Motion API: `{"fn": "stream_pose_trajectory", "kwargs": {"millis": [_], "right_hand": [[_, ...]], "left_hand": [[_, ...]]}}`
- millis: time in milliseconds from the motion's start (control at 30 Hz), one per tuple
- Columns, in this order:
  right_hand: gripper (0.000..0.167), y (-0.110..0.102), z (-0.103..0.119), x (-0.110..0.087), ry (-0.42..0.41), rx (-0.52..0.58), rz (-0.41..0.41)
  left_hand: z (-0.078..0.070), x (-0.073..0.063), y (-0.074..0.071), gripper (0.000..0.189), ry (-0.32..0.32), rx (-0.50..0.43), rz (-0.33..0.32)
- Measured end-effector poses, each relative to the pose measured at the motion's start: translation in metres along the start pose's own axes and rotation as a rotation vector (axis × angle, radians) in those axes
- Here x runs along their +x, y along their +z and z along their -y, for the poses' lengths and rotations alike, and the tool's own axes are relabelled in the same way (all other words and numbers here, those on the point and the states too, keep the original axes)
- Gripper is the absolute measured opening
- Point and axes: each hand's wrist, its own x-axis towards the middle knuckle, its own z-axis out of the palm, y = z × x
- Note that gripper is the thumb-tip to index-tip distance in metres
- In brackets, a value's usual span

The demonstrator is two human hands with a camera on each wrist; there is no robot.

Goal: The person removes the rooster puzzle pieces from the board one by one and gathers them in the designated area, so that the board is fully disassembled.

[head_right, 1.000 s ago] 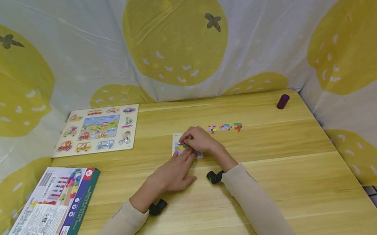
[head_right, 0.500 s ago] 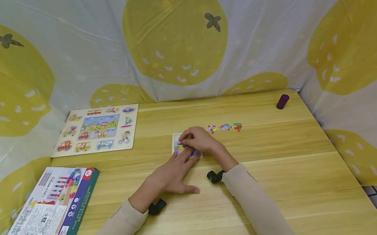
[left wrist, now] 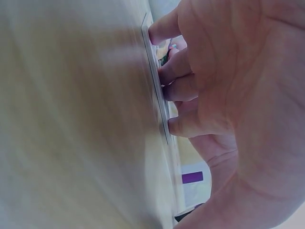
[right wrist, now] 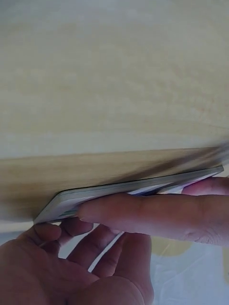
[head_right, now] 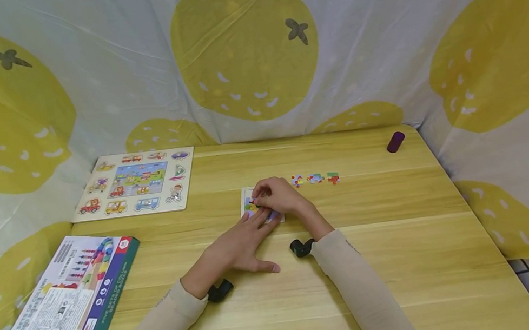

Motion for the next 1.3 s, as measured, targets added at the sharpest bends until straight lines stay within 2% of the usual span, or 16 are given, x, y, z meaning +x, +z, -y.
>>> {"fn": "stream_pose_trajectory", "kwargs": {"millis": [233,533,967,1300], "right_hand": [[0.008,-0.004,-0.002,-0.002,0.0,0.086,-0.037],[0.01,-0.025,-0.008,-0.021,0.033,0.107,-0.181],[0.017,-0.053,-0.029,-0.055,0.088,0.091,-0.238],[0.015,-0.061,-0.042,-0.066,0.135,0.041,-0.239]], "left_hand": [[0.002,-0.001,0.001,0.118,-0.002,-0.022,-0.01],[-0.002,0.003,-0.001,0.117,-0.023,0.008,-0.004],[-0.002,0.001,0.001,0.117,-0.042,0.035,-0.02],[-0.001,0.003,0.0,0.111,-0.043,0.044,-0.022]]}}
